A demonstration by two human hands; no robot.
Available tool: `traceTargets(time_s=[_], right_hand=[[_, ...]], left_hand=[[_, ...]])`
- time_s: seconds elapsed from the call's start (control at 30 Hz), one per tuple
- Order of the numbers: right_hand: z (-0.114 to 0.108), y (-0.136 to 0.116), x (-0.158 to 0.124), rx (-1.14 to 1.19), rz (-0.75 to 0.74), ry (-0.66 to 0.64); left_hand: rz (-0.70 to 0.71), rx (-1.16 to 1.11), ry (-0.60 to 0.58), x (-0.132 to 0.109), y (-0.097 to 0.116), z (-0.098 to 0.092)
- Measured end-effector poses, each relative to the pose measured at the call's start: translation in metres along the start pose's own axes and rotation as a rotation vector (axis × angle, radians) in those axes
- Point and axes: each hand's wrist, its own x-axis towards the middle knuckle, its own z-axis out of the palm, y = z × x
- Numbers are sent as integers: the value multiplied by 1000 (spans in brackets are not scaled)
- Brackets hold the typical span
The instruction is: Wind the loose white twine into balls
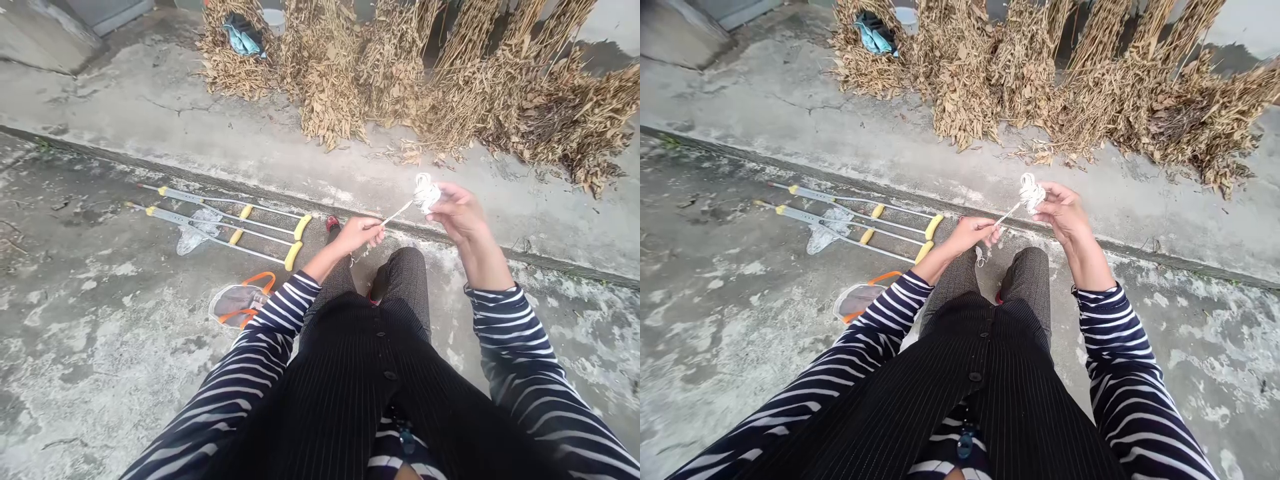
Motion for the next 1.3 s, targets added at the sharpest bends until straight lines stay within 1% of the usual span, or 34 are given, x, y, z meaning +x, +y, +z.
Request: traceTargets(time_s=[0.07,0.13,0.2,0.27,0.3,0.33,0.4,0.43,0.5,0.57,0.6,0.67,0.73,0.8,0.87,0.93,0.97,1.03,1.07,1.1,1.17,1.23,1.3], right_hand=[[-3,3,11,-41,-65,83],[-8,12,24,-127,-159,185],[-12,28,36,-312,-254,274],[-12,48,40,-600,-317,312],[-9,58,39,-753,-333,296],[-6,69,35,-890,-341,248],[5,88,22,-1071,-345,86],[11,95,14,-1108,-349,3],[22,104,-5,-1093,-364,-111],[31,105,-24,-985,-375,-142],[34,104,-33,-904,-372,-137],[40,97,-49,-698,-339,-92],[44,88,-60,-462,-278,-17],[46,79,-63,-269,-238,66],[44,73,-57,-174,-251,147],[38,73,-42,-188,-288,225],[34,76,-34,-241,-303,267],[26,85,-19,-453,-315,315],[23,92,-14,-591,-318,304],[22,99,-11,-726,-320,262],[22,113,-14,-907,-326,109],[27,123,-23,-915,-325,-31],[32,126,-34,-777,-274,-107]], left_hand=[[-30,87,-50,-8,-4,-4],[-90,199,-83,-19,-3,-5],[-113,305,-86,-32,6,-4],[-62,412,-98,-44,22,-2],[-16,485,-107,-48,33,-1],[37,571,-108,-50,45,-1],[133,743,-69,-47,67,-4],[172,810,-34,-42,75,-8],[224,859,28,-25,84,-16],[244,824,63,-4,81,-27],[242,793,71,7,75,-31],[203,716,73,23,56,-35],[130,632,47,31,31,-32],[31,526,16,26,4,-22],[-71,431,-37,12,-18,-7],[-118,414,-112,-7,-30,7],[-104,445,-153,-17,-32,12],[-30,554,-199,-33,-26,17],[14,614,-194,-38,-18,17],[50,672,-172,-40,-9,15],[102,771,-95,-37,11,6],[148,840,-31,-26,28,-5],[176,856,-18,-12,35,-16]])
